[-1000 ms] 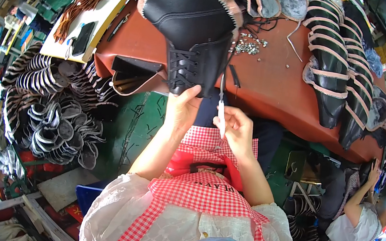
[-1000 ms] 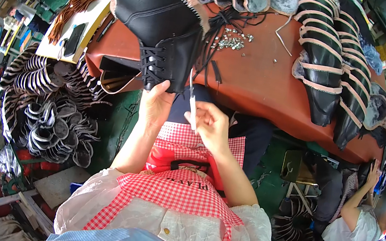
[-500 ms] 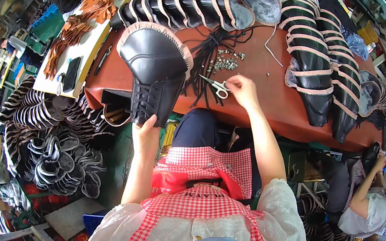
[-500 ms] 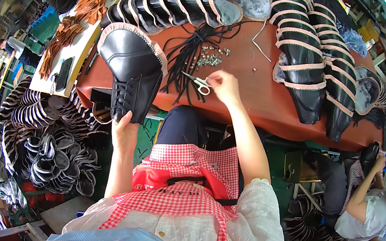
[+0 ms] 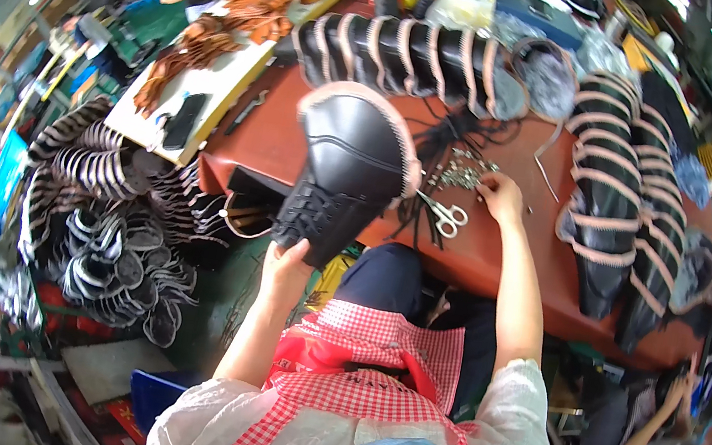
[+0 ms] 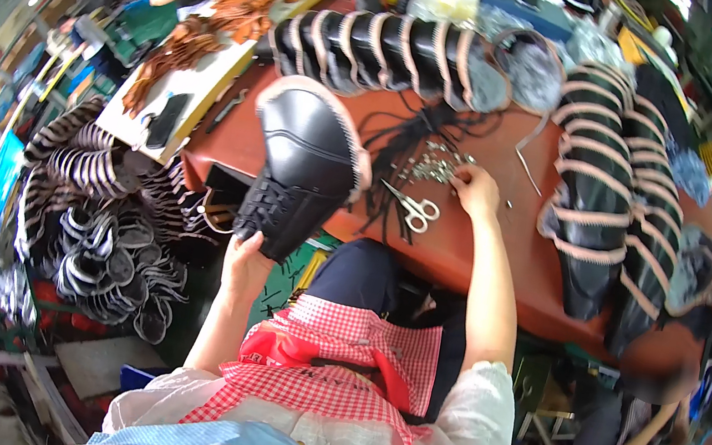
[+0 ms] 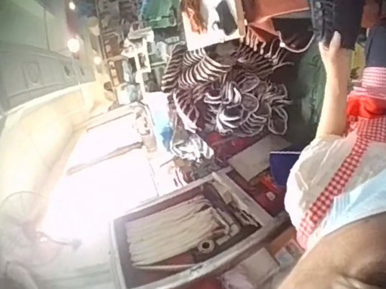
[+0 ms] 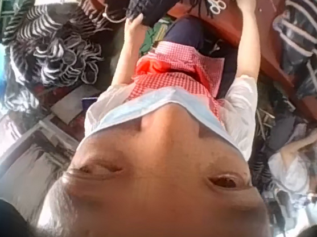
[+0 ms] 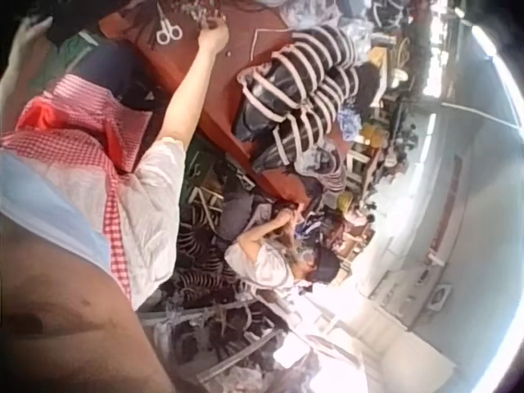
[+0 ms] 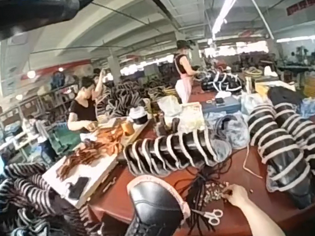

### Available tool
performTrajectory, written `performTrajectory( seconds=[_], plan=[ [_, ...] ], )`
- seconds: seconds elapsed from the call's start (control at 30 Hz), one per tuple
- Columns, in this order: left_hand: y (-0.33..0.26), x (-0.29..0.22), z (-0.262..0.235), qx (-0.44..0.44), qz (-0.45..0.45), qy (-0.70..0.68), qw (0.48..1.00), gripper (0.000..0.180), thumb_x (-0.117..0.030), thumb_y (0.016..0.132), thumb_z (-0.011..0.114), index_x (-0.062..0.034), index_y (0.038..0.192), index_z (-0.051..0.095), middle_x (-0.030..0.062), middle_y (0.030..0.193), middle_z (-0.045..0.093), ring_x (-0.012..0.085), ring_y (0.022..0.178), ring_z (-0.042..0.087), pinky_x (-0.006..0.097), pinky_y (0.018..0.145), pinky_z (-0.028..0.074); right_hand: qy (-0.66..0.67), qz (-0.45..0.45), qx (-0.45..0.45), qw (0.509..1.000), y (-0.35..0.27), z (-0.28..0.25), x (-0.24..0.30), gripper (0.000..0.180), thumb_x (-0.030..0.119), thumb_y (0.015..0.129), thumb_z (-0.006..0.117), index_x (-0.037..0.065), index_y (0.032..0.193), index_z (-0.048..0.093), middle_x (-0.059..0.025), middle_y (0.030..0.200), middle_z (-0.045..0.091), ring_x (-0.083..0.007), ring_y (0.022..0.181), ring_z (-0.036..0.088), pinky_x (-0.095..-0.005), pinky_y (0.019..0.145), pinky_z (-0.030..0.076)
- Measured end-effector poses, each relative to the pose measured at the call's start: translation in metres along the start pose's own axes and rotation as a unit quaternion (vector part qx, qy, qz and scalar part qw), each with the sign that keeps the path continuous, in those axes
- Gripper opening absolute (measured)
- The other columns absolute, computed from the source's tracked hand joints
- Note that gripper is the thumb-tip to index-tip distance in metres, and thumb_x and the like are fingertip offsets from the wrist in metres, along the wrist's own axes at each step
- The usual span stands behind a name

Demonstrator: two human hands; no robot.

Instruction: The recorder is lacing a series of black boots at a factory workbench.

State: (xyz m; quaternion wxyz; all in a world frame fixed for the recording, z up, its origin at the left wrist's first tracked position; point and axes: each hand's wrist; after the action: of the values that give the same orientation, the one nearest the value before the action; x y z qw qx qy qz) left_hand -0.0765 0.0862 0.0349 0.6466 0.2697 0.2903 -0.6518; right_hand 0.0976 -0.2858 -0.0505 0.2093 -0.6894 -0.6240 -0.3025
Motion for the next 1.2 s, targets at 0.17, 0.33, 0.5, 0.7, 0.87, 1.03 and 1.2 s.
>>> performTrajectory(
  seconds=[0.17,0.33,0.5,0.7,0.87,1.03,1.2],
  plan=[
    [0.002,-0.009,-0.006,-0.057,-0.026,0.004,0.998,0.052,-0.025,0.091,0.049,-0.0008,0.135,0.036,0.0107,0.134,0.047,0.0247,0.122,0.047,0.04,0.103,0.036,-0.027,-0.05,-0.001,0.998,-0.005,-0.008,0.008,0.016,0.019,0.076,0.071,0.006,0.084,0.065,-0.0063,0.076,0.067,-0.0195,0.067,0.065,-0.0309,0.063,0.049],
    [0.007,-0.023,-0.016,-0.116,-0.085,0.179,0.973,0.047,-0.029,0.091,0.052,0.0032,0.125,0.048,0.0102,0.124,0.054,0.0181,0.113,0.051,0.03,0.098,0.036,0.29,-0.055,-0.069,0.953,-0.02,-0.033,0.027,0.014,0.008,0.081,0.067,-0.002,0.09,0.065,-0.0029,0.073,0.064,-0.0077,0.063,0.058,-0.0194,0.056,0.045],
    [0.008,-0.043,0.035,-0.022,-0.095,0.39,0.916,0.042,-0.03,0.093,0.049,0.0034,0.117,0.055,0.0075,0.111,0.059,0.0136,0.105,0.05,0.027,0.096,0.035,0.335,-0.06,-0.004,0.94,-0.066,-0.075,0.117,0.022,0.01,0.087,0.062,-0.001,0.106,0.064,-0.0031,0.083,0.064,-0.0026,0.059,0.049,-0.0154,0.047,0.034],
    [0.013,-0.032,0.045,0.138,-0.037,0.547,0.825,0.037,-0.032,0.091,0.051,0.0015,0.104,0.059,0.0184,0.087,0.064,0.0254,0.084,0.062,0.035,0.079,0.046,0.374,-0.16,0.203,0.891,-0.13,-0.076,0.191,0.017,-0.001,0.083,0.062,-0.004,0.099,0.065,-0.0091,0.082,0.068,-0.0057,0.057,0.052,-0.0179,0.05,0.039],
    [0.005,-0.042,0.078,0.212,-0.022,0.633,0.744,0.034,-0.03,0.087,0.055,0.003,0.089,0.06,0.0216,0.075,0.061,0.0354,0.074,0.062,0.04,0.069,0.048,0.325,-0.155,0.219,0.907,-0.148,-0.055,0.198,0.01,0.001,0.083,0.063,-0.001,0.093,0.064,-0.0057,0.079,0.066,-0.0067,0.058,0.054,-0.0204,0.053,0.044],
    [0.001,-0.038,0.078,0.24,0.061,0.652,0.716,0.034,-0.031,0.085,0.056,0.0027,0.078,0.059,0.0208,0.065,0.058,0.0371,0.065,0.06,0.042,0.061,0.047,0.225,-0.267,0.183,0.919,-0.152,-0.059,0.206,0.009,0.005,0.082,0.065,0.002,0.089,0.063,-0.0052,0.079,0.062,-0.0114,0.061,0.057,-0.0242,0.058,0.046],
    [0.004,-0.031,0.074,0.263,0.122,0.662,0.691,0.035,-0.03,0.083,0.058,0.0029,0.071,0.057,0.0194,0.059,0.056,0.0379,0.06,0.058,0.043,0.059,0.046,0.134,-0.328,0.189,0.916,-0.154,-0.068,0.215,0.009,0.008,0.081,0.065,0.003,0.087,0.06,-0.0066,0.081,0.058,-0.0212,0.071,0.059,-0.0305,0.062,0.046]
  ],
)
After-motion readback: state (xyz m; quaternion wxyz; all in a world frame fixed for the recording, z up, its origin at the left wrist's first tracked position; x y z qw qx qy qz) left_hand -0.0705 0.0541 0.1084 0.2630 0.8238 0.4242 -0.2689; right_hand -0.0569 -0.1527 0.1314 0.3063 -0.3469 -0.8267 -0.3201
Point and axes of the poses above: each hand's wrist, its own y-axis towards the middle knuckle, its own z-axis out of the palm, x = y × z
